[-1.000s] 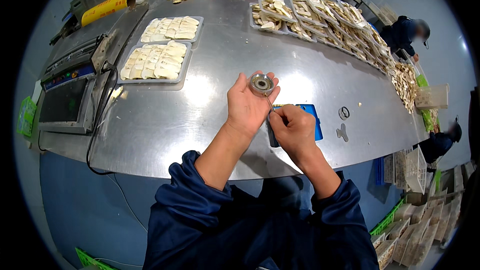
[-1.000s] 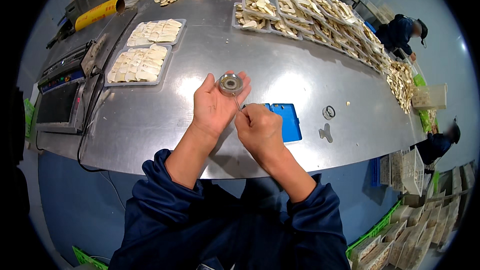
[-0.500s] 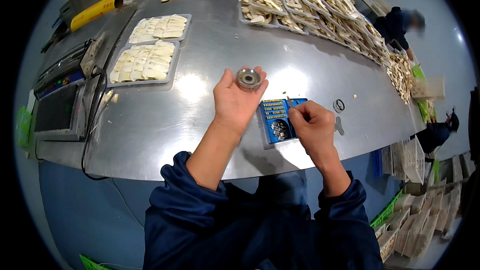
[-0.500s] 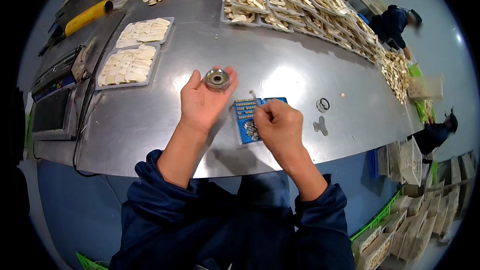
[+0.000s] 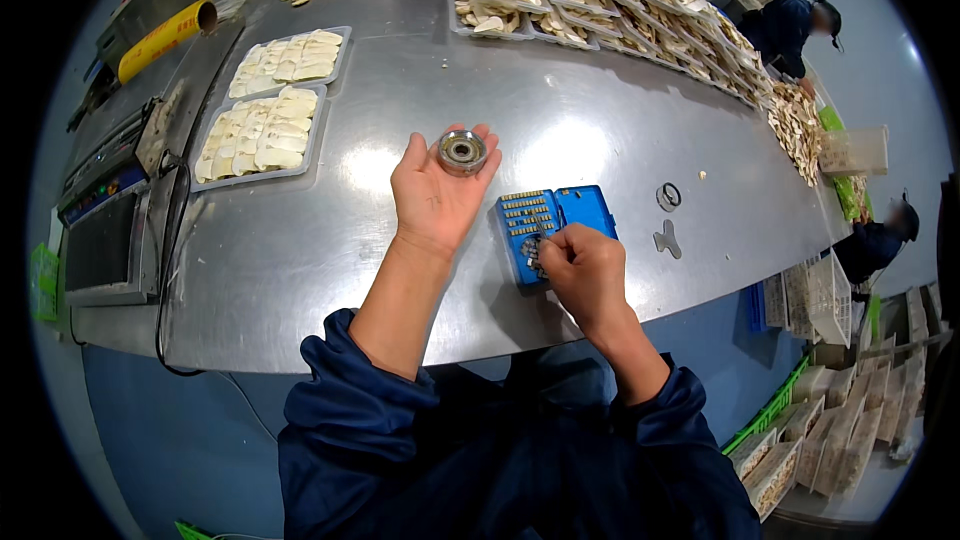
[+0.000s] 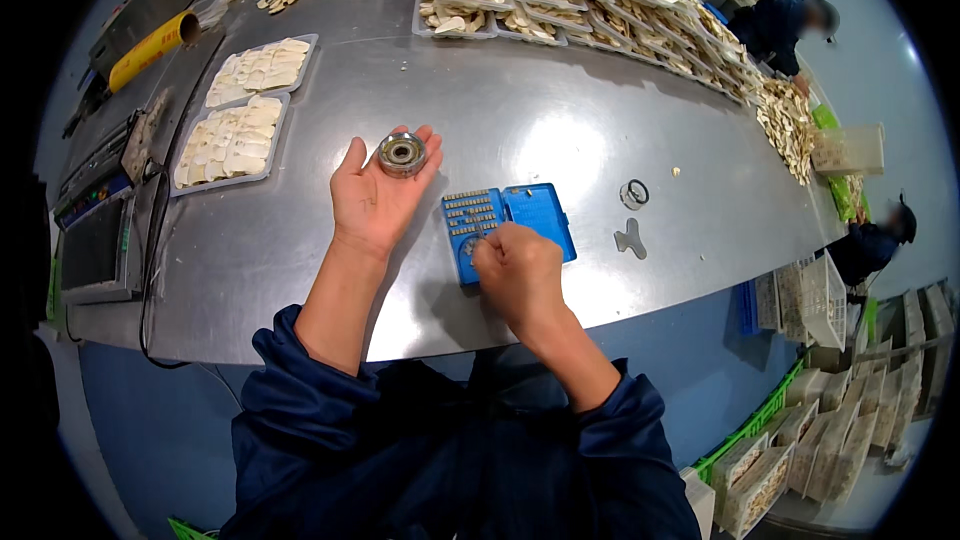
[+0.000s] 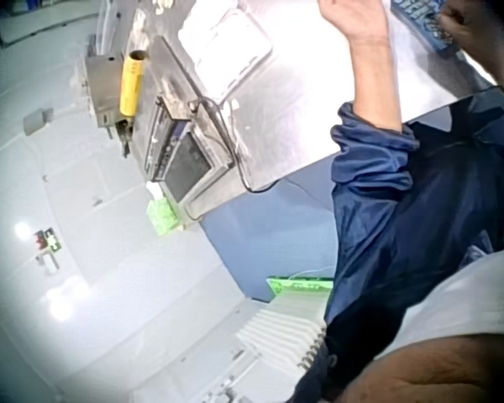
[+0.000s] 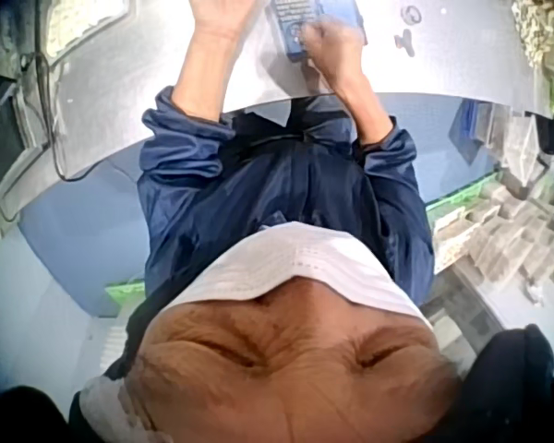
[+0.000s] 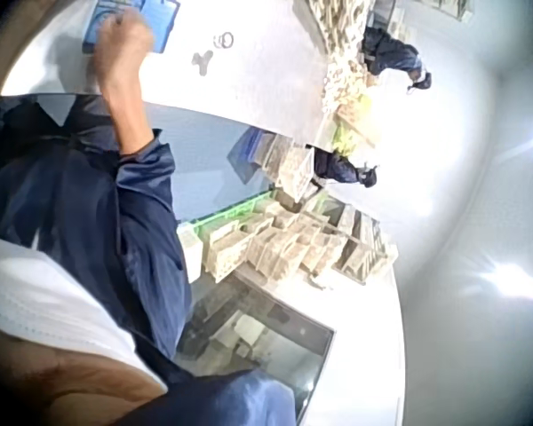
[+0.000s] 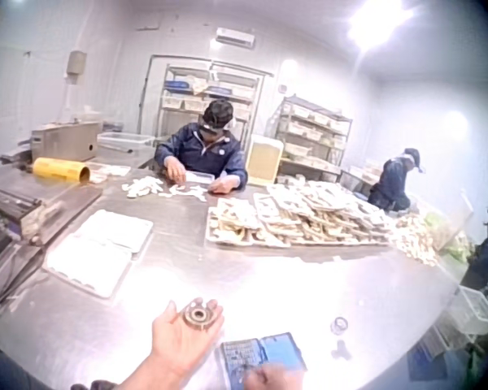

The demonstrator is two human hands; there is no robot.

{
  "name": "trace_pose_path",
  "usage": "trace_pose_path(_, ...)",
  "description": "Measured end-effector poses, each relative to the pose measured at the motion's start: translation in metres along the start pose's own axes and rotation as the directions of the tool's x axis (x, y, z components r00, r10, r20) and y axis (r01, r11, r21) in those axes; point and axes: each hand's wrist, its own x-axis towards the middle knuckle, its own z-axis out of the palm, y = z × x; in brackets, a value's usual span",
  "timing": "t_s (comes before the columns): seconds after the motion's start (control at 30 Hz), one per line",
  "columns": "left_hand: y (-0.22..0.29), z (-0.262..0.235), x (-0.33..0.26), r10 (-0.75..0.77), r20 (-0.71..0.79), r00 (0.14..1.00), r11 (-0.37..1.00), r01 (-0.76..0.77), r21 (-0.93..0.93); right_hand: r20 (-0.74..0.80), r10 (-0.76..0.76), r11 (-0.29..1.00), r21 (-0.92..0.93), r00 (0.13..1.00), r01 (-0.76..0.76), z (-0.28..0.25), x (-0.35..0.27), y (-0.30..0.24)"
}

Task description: The person uses tweezers to place small metal components into a cylindrical bearing held in the left hand. They repeatedly pick up parts from a blue tray and insert them into the bearing, occasionally rotating the bearing to access different positions.

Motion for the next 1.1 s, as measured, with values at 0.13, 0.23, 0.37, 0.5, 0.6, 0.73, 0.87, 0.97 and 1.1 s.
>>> trace_pose_path(0.13,0.001,-0.001,0.001,-0.006,0.030,1.000,1.000,0.005,0.020,0.007,0.006,0.999,-0.038,1.000,-0.006,0.007,0.003,0.002)
trace_pose_path(0.23,0.000,0.002,-0.001,-0.015,0.039,0.999,1.000,0.014,0.017,0.025,0.042,0.997,-0.065,0.999,-0.041,0.008,0.004,0.002)
trace_pose_path(0.37,-0.001,0.004,-0.002,-0.017,0.029,0.999,1.000,0.017,-0.011,0.021,0.053,0.995,-0.081,0.998,-0.052,0.011,0.004,0.004)
trace_pose_path(0.5,0.000,0.004,-0.001,-0.017,0.020,1.000,1.000,0.018,-0.018,0.024,0.066,0.994,-0.084,0.998,-0.063,0.012,0.005,0.003)
trace_pose_path(0.6,0.000,0.005,-0.002,-0.016,0.014,1.000,1.000,0.016,-0.018,0.020,0.062,0.996,-0.065,0.998,-0.061,0.014,0.005,0.003)
trace_pose_path(0.73,0.001,0.001,-0.001,-0.020,0.032,0.999,1.000,0.020,-0.012,0.025,0.066,0.996,-0.066,0.998,-0.064,0.014,0.004,0.002)
trace_pose_path(0.87,0.000,0.004,-0.002,-0.021,0.036,0.999,1.000,0.022,-0.004,0.032,0.080,0.995,-0.064,0.996,-0.078,0.012,0.004,0.000)
trace_pose_path(0.97,-0.001,0.003,-0.002,-0.021,0.038,0.999,1.000,0.021,0.001,0.032,0.112,0.993,-0.049,0.993,-0.110,0.010,0.001,0.003)
trace_pose_path(1.1,0.001,0.002,-0.004,-0.002,0.015,1.000,1.000,0.001,0.019,-0.082,0.111,0.994,0.014,0.990,-0.110,-0.027,0.008,0.005)
